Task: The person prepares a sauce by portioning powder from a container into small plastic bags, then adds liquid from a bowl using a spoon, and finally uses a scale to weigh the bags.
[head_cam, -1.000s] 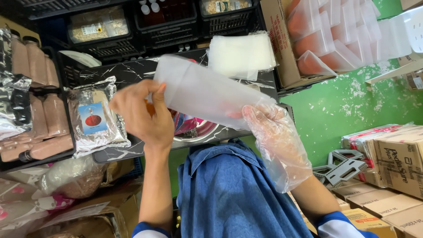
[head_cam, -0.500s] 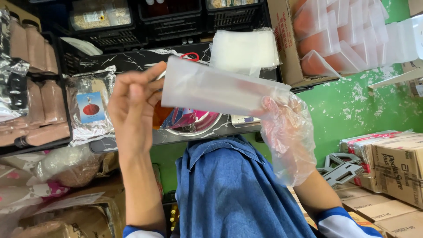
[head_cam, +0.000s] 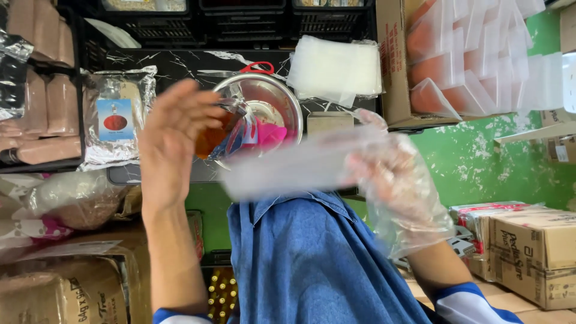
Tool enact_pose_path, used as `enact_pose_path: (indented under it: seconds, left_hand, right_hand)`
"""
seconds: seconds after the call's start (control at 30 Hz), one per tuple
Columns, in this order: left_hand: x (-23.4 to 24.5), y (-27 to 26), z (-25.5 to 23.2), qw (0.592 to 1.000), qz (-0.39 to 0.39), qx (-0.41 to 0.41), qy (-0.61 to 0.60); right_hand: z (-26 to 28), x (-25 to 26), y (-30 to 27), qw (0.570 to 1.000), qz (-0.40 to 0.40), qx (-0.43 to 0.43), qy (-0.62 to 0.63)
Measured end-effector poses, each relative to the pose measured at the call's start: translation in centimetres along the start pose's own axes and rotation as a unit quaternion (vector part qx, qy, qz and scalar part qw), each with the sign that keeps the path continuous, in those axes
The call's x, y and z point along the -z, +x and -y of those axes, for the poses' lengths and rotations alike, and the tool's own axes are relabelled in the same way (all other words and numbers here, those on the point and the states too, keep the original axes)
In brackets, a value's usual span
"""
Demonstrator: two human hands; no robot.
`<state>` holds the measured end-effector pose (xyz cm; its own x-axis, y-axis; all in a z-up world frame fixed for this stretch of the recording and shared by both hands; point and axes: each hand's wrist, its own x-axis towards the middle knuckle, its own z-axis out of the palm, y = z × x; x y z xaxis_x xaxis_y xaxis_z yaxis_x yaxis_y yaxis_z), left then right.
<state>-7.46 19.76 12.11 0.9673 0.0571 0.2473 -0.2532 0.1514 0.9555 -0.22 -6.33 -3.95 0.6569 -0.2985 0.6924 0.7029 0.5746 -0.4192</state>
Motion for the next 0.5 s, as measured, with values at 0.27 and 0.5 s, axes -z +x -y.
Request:
enact_pose_path:
  seconds: [0.27, 0.5]
  left_hand:
    - [-4.1, -3.8, 4.3, 0.857, 0.442, 0.262, -0.026]
    - [1.6, -2.9, 2.8, 0.796, 0.549, 0.255, 0.012]
  right_hand:
    - [12.1, -12.3, 8.3, 0.709, 0.574, -0.349, -0.214]
    - [8.6, -15.8, 3.9, 0.721, 0.57, -0.382, -0.1]
